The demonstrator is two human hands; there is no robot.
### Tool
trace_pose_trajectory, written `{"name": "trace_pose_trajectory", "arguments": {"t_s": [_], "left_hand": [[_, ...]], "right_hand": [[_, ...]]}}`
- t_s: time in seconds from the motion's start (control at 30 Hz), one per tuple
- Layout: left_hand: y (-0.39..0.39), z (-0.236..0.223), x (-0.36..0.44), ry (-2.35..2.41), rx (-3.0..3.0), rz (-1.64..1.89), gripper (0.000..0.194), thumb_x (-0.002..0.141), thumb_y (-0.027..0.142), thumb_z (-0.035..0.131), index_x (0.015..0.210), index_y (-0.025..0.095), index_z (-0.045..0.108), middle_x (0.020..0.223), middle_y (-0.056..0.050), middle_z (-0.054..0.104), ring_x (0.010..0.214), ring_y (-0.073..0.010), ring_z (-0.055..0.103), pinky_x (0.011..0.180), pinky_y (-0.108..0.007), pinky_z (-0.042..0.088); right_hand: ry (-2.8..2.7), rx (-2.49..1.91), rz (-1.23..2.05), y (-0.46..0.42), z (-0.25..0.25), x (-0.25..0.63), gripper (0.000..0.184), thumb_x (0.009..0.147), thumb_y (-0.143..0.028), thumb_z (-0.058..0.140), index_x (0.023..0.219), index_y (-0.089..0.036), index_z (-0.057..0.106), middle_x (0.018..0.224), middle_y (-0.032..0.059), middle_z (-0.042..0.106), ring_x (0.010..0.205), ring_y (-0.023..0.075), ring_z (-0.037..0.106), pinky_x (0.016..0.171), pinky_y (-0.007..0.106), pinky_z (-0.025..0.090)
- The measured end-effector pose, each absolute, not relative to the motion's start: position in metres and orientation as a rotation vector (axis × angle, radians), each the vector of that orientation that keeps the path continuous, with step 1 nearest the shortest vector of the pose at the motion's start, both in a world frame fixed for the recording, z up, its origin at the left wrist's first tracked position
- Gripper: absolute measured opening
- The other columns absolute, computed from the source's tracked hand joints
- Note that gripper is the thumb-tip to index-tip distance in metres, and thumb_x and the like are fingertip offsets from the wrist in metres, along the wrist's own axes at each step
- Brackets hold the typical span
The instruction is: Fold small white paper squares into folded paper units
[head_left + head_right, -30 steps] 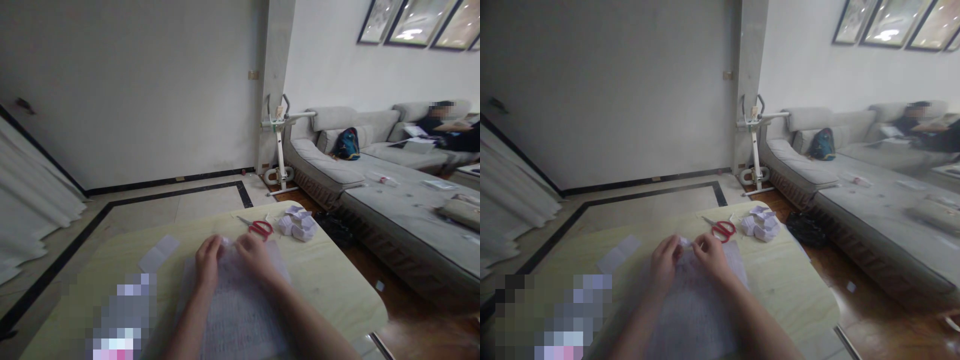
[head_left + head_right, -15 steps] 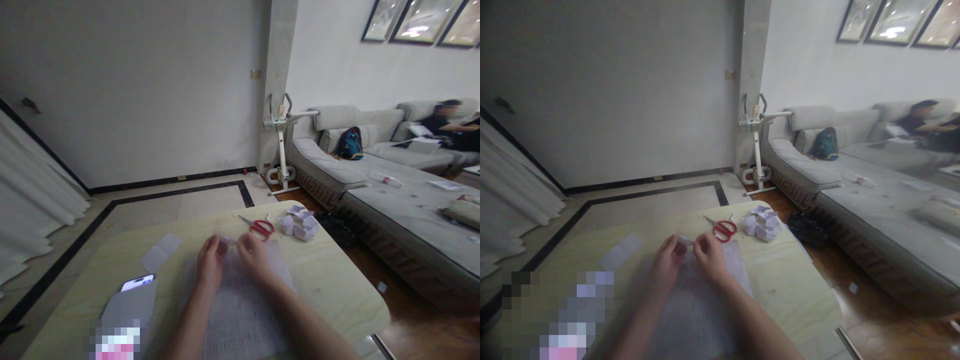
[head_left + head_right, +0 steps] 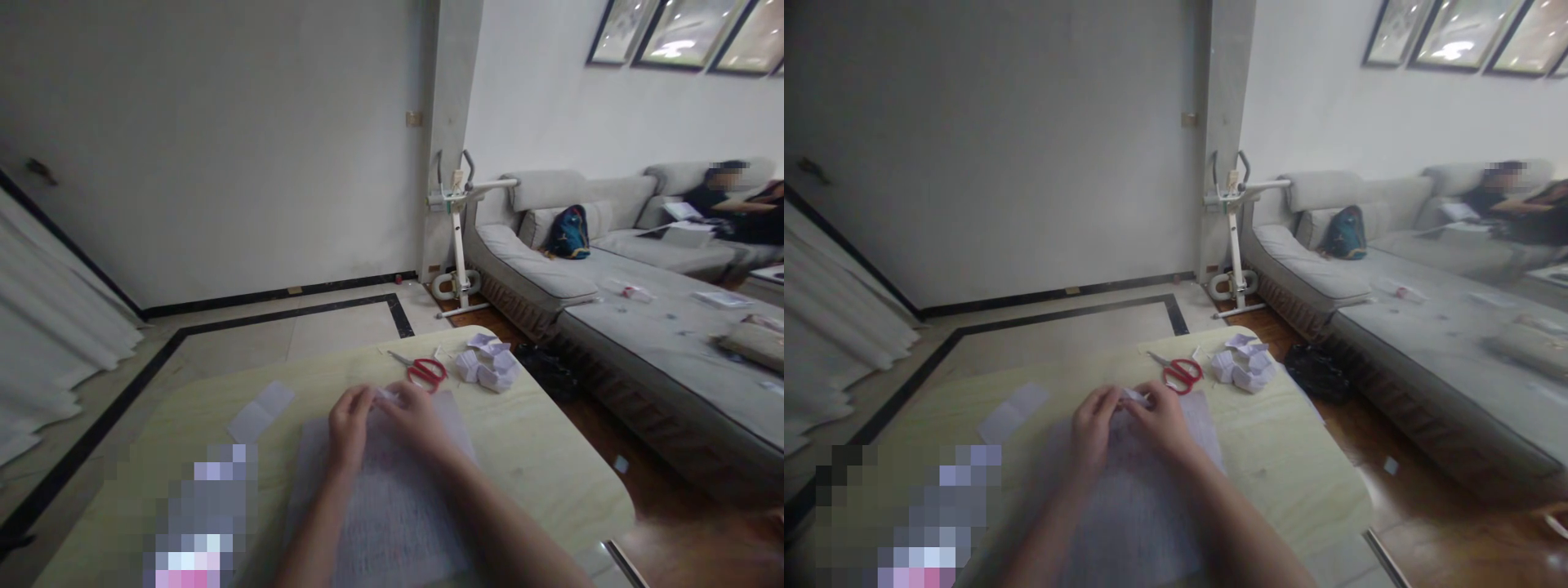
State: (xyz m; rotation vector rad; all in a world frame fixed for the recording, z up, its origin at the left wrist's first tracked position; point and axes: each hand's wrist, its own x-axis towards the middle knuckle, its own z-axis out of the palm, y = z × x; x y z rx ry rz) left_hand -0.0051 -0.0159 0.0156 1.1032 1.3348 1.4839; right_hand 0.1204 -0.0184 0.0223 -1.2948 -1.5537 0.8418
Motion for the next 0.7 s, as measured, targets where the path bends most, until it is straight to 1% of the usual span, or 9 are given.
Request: {"name": "trace_pose_trajectory", "arguments": {"t_s": [0.1, 0.23, 0.4, 0.5, 0.6, 0.7], "left_hand": [[-0.015, 0.0114, -0.0044, 1.299, 1.048, 1.483, 0.03, 0.069, 0.041, 0.066, 0.082, 0.013, 0.067, 0.073, -0.004, 0.066, 0.068, -0.0161, 0.06, 0.064, -0.025, 0.047], [-0.015, 0.0087, -0.0013, 1.16, 0.875, 1.491, 0.03, 0.068, 0.04, 0.068, 0.082, 0.014, 0.064, 0.076, -0.004, 0.065, 0.071, -0.016, 0.061, 0.066, -0.026, 0.047], [-0.0167, 0.0136, 0.0014, 1.075, 0.773, 1.511, 0.028, 0.068, 0.037, 0.069, 0.081, 0.014, 0.062, 0.079, -0.003, 0.064, 0.073, -0.0144, 0.061, 0.065, -0.024, 0.047], [-0.0173, 0.0146, 0.0003, 1.083, 0.832, 1.501, 0.03, 0.07, 0.039, 0.068, 0.086, 0.014, 0.063, 0.084, -0.005, 0.065, 0.075, -0.0157, 0.062, 0.066, -0.024, 0.048], [-0.0176, 0.0148, -0.0013, 1.138, 1.005, 1.4, 0.033, 0.071, 0.039, 0.067, 0.092, 0.013, 0.066, 0.086, -0.006, 0.068, 0.076, -0.0162, 0.062, 0.067, -0.025, 0.047], [-0.0176, 0.0154, -0.0028, 1.197, 1.098, 1.325, 0.03, 0.071, 0.04, 0.066, 0.084, 0.013, 0.069, 0.079, -0.005, 0.069, 0.072, -0.0154, 0.061, 0.065, -0.024, 0.046]], "right_hand": [[-1.524, -1.295, 0.896, -0.0177, 0.0225, 0.121, 0.02, 0.078, -0.036, 0.061, 0.08, -0.017, 0.065, 0.072, 0.0027, 0.064, 0.067, 0.0148, 0.057, 0.058, 0.024, 0.042], [-1.502, -1.275, 0.952, -0.0166, 0.0216, 0.1222, 0.021, 0.078, -0.037, 0.061, 0.08, -0.017, 0.066, 0.074, 0.0039, 0.066, 0.07, 0.0167, 0.06, 0.061, 0.025, 0.044], [-1.493, -1.285, 0.957, -0.0158, 0.0239, 0.1237, 0.02, 0.078, -0.036, 0.062, 0.078, -0.016, 0.067, 0.073, 0.004, 0.066, 0.068, 0.0164, 0.06, 0.059, 0.025, 0.043], [-1.486, -1.273, 0.954, -0.0147, 0.0233, 0.1246, 0.019, 0.078, -0.035, 0.062, 0.078, -0.017, 0.068, 0.073, 0.004, 0.067, 0.068, 0.0162, 0.06, 0.058, 0.024, 0.043], [-1.495, -1.249, 0.956, -0.0135, 0.021, 0.1258, 0.02, 0.079, -0.035, 0.062, 0.077, -0.016, 0.068, 0.07, 0.004, 0.066, 0.065, 0.0157, 0.059, 0.057, 0.024, 0.042], [-1.505, -1.243, 0.937, -0.0135, 0.02, 0.1263, 0.019, 0.078, -0.034, 0.063, 0.078, -0.015, 0.068, 0.07, 0.0044, 0.067, 0.064, 0.0152, 0.059, 0.057, 0.024, 0.042]]}}
